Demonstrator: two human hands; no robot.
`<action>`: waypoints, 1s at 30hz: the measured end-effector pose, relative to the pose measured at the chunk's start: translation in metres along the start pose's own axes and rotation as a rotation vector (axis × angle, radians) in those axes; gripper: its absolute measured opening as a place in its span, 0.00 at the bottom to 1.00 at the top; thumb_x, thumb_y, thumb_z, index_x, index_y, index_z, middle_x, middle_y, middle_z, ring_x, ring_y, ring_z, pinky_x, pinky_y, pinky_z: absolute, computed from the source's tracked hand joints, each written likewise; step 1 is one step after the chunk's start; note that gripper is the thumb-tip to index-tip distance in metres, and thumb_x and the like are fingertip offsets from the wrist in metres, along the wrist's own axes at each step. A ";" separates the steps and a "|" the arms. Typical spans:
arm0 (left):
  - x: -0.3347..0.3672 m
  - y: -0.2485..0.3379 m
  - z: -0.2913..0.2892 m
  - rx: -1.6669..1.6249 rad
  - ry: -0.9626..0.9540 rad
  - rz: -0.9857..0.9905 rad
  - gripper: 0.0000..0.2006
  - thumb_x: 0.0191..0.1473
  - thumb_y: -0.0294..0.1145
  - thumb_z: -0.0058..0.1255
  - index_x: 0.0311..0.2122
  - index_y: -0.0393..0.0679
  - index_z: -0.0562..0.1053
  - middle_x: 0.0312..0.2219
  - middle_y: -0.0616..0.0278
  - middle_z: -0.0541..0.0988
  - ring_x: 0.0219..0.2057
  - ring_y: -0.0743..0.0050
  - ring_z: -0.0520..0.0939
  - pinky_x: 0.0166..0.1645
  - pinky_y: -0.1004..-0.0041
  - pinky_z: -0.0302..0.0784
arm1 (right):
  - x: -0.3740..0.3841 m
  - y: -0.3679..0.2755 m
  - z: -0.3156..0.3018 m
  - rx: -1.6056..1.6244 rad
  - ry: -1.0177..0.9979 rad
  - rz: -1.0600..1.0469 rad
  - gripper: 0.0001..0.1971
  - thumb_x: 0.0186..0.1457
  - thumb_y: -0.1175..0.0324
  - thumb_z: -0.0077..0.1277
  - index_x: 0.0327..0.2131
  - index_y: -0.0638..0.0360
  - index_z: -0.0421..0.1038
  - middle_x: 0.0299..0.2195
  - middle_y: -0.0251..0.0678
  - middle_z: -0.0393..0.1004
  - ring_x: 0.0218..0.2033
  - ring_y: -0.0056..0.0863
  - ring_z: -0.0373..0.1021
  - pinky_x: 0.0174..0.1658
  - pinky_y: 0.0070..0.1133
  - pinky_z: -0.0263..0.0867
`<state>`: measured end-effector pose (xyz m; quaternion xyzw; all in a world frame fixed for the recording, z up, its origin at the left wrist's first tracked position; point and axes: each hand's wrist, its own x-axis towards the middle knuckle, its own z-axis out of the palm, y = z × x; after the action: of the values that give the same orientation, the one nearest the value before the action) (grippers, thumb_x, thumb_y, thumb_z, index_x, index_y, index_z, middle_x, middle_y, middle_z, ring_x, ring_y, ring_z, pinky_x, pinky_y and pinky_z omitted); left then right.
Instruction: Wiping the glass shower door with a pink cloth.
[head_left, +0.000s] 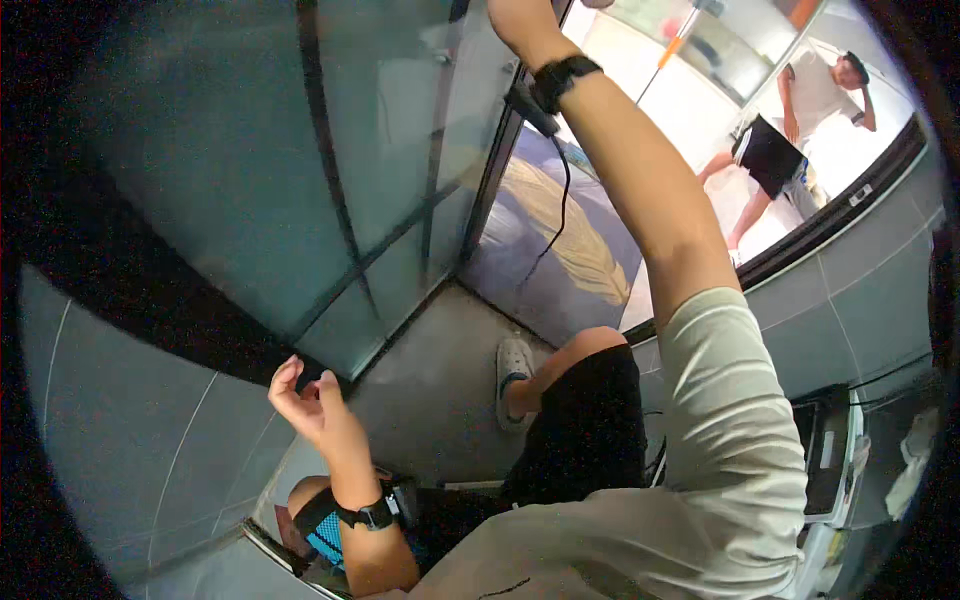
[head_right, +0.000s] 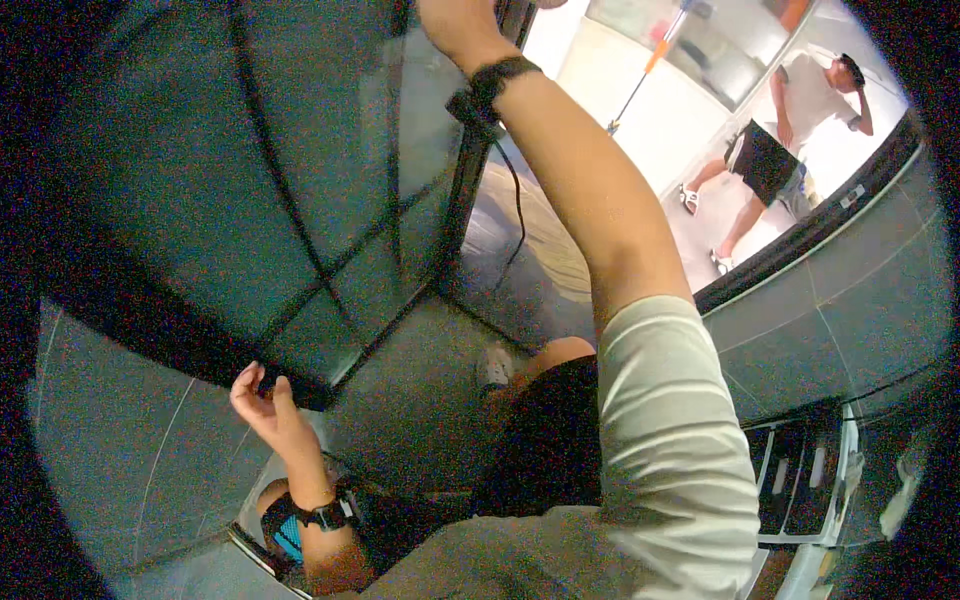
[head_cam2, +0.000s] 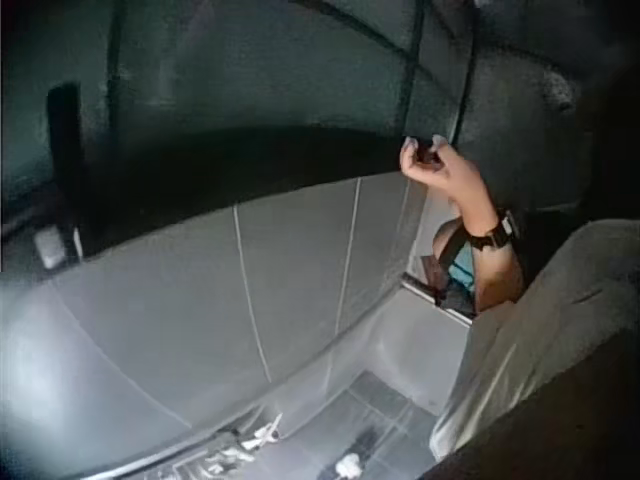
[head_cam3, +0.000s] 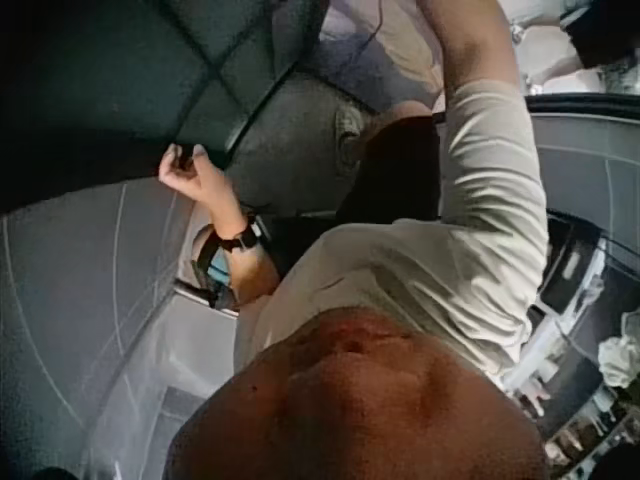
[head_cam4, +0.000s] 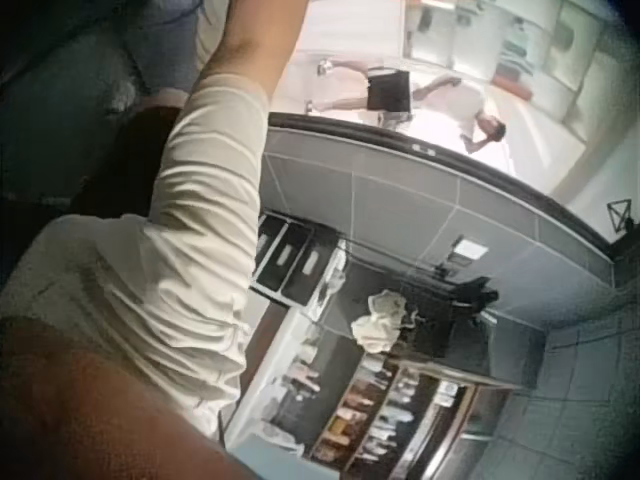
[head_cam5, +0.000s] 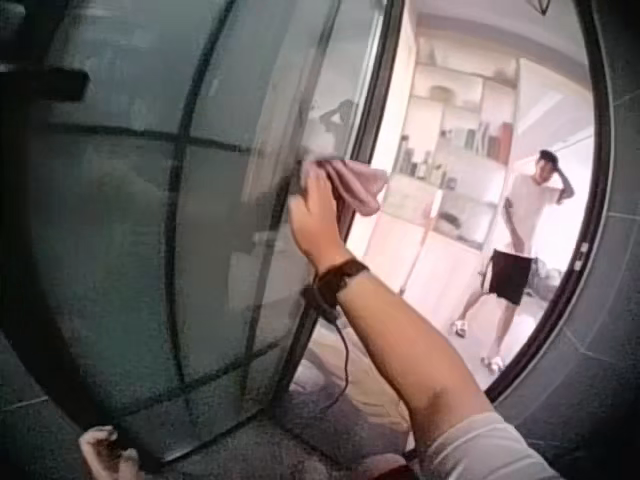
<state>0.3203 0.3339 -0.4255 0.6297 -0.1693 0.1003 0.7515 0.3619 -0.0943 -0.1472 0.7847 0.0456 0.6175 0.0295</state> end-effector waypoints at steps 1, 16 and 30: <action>-0.001 0.001 -0.002 0.011 0.001 0.014 0.19 0.51 0.20 0.51 0.48 0.44 0.64 0.49 0.60 0.67 0.48 0.74 0.69 0.45 0.76 0.66 | 0.026 -0.021 0.000 -0.012 -0.030 -0.006 0.28 0.54 0.66 0.40 0.58 0.70 0.56 0.58 0.61 0.56 0.62 0.56 0.51 0.63 0.37 0.47; 0.007 -0.002 -0.012 -0.029 0.114 -0.037 0.18 0.50 0.17 0.51 0.46 0.45 0.65 0.46 0.64 0.69 0.46 0.76 0.69 0.46 0.77 0.65 | 0.021 -0.250 0.071 0.226 -0.131 -0.690 0.21 0.44 0.59 0.53 0.45 0.44 0.73 0.45 0.33 0.75 0.48 0.35 0.70 0.53 0.32 0.64; 0.007 0.003 -0.005 -0.007 0.051 -0.069 0.18 0.50 0.18 0.51 0.45 0.44 0.64 0.47 0.62 0.68 0.45 0.77 0.69 0.45 0.77 0.65 | -0.065 0.037 0.033 0.270 0.407 0.624 0.08 0.53 0.73 0.38 0.29 0.63 0.68 0.28 0.39 0.71 0.35 0.35 0.67 0.45 0.28 0.62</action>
<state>0.3267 0.3393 -0.4207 0.6298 -0.1286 0.0898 0.7607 0.3802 -0.1378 -0.2137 0.6193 -0.1092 0.7281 -0.2728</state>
